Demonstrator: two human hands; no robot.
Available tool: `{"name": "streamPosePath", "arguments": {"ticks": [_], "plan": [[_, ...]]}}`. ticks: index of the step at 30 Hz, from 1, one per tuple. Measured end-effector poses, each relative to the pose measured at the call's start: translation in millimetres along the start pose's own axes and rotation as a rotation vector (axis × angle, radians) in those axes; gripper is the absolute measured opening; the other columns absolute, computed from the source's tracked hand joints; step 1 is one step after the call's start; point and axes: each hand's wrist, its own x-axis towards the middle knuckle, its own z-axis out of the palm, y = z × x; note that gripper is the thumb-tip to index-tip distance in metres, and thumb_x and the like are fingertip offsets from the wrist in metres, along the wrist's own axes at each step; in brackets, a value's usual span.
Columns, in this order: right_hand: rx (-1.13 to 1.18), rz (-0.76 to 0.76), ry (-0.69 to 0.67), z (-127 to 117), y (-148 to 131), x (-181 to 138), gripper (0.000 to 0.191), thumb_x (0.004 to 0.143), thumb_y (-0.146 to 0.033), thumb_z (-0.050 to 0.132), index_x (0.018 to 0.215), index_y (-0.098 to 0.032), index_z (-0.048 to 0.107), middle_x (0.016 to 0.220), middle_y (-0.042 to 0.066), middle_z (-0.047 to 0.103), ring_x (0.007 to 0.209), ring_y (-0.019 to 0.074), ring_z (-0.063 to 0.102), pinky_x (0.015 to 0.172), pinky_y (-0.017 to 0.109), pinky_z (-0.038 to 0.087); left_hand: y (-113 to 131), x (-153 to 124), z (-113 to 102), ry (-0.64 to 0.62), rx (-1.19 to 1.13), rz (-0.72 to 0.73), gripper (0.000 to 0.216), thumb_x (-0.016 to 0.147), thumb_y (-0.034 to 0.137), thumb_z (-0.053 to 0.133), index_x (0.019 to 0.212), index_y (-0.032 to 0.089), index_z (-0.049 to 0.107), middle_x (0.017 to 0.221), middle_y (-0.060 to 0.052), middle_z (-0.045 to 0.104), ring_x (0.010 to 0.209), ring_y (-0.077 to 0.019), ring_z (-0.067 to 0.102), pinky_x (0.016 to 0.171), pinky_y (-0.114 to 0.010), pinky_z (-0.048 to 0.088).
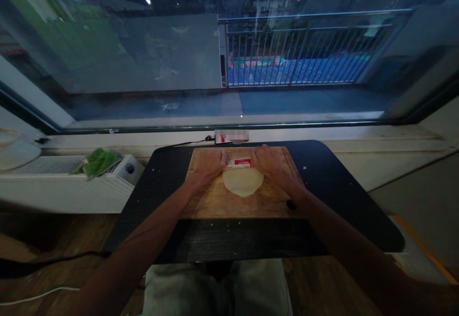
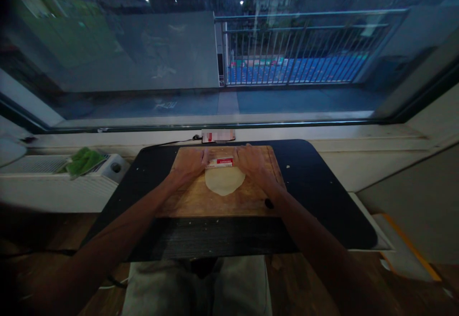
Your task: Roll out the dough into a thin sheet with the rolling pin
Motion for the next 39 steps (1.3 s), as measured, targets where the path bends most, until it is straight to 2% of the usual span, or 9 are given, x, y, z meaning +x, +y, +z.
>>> {"name": "streamPosePath", "arguments": {"ticks": [5,9,15,19,24,27,30,33,39], "plan": [[0.012,0.019,0.003,-13.4,-4.0,-9.5,0.042,0.109,-0.008,0.041,0.137,-0.01,0.072,0.122,0.02,0.082,0.115,0.0312,0.074,0.096,0.042,0.057,0.7,-0.3,6.9,0.001,-0.045,-0.058,0.058,0.118,0.033,0.032,0.11,0.012,0.085,0.109,-0.022,0.082,0.095,-0.0294,0.077,0.085,-0.04,0.052],[0.047,0.025,0.043,-10.8,-9.1,-18.1,0.038,0.111,-0.008,0.043,0.136,-0.008,0.072,0.125,0.023,0.081,0.116,0.0313,0.076,0.099,0.042,0.057,1.7,-9.0,7.6,-0.009,-0.045,-0.057,0.052,0.118,0.034,0.036,0.111,0.012,0.083,0.108,-0.021,0.082,0.095,-0.0279,0.076,0.086,-0.038,0.052],[0.089,0.058,-0.04,-7.8,-19.7,-25.0,0.04,0.111,-0.008,0.041,0.133,-0.008,0.075,0.126,0.022,0.082,0.109,0.0306,0.079,0.095,0.042,0.059,4.5,-31.2,12.1,-0.031,-0.016,-0.002,0.056,0.119,0.031,0.029,0.116,0.01,0.081,0.106,-0.02,0.083,0.09,-0.0258,0.075,0.083,-0.036,0.052],[0.106,0.069,-0.075,-26.2,-23.6,-37.5,0.043,0.113,-0.012,0.039,0.136,-0.01,0.075,0.125,0.021,0.082,0.112,0.0296,0.079,0.097,0.039,0.059,8.1,-43.8,3.8,-0.061,-0.004,0.027,0.054,0.118,0.028,0.03,0.125,0.012,0.08,0.107,-0.019,0.083,0.092,-0.0289,0.076,0.084,-0.04,0.053],[0.132,0.043,-0.13,-47.0,-21.6,-51.1,0.045,0.114,-0.016,0.04,0.146,-0.013,0.072,0.123,0.022,0.083,0.115,0.032,0.08,0.098,0.041,0.062,13.6,-51.3,-10.9,-0.096,-0.006,0.008,0.066,0.12,0.036,0.023,0.114,0.013,0.085,0.111,-0.02,0.084,0.092,-0.0304,0.076,0.085,-0.042,0.053],[0.165,0.108,-0.14,-44.3,-20.0,-57.2,0.048,0.117,-0.021,0.035,0.137,-0.014,0.078,0.127,0.02,0.084,0.113,0.0309,0.081,0.094,0.04,0.063,19.1,-57.1,-6.5,-0.077,-0.059,0.005,0.064,0.12,0.037,0.026,0.11,0.014,0.085,0.111,-0.02,0.084,0.093,-0.0296,0.076,0.089,-0.043,0.054],[0.21,0.129,-0.122,-39.2,-20.3,-61.5,0.05,0.118,-0.021,0.032,0.132,-0.015,0.08,0.134,0.019,0.082,0.119,0.0294,0.08,0.099,0.038,0.061,24.8,-62.0,-0.3,-0.093,-0.067,-0.018,0.061,0.119,0.034,0.029,0.11,0.012,0.085,0.112,-0.021,0.083,0.095,-0.03,0.078,0.089,-0.043,0.054],[0.228,0.111,-0.136,-38.3,-20.9,-61.4,0.046,0.117,-0.019,0.037,0.136,-0.015,0.079,0.136,0.02,0.081,0.123,0.0299,0.078,0.102,0.037,0.06,26.2,-62.4,-2.1,-0.101,-0.041,-0.037,0.064,0.119,0.034,0.026,0.111,0.012,0.085,0.113,-0.022,0.083,0.098,-0.0313,0.078,0.087,-0.043,0.054],[0.121,0.039,-0.131,-37.7,-18.8,-53.5,0.049,0.114,-0.011,0.038,0.149,-0.015,0.071,0.125,0.018,0.084,0.111,0.031,0.08,0.093,0.04,0.062,16.0,-52.9,-9.7,-0.096,0.014,0.075,0.055,0.119,0.027,0.029,0.124,0.01,0.081,0.112,-0.022,0.083,0.097,-0.031,0.079,0.087,-0.042,0.054]]}}
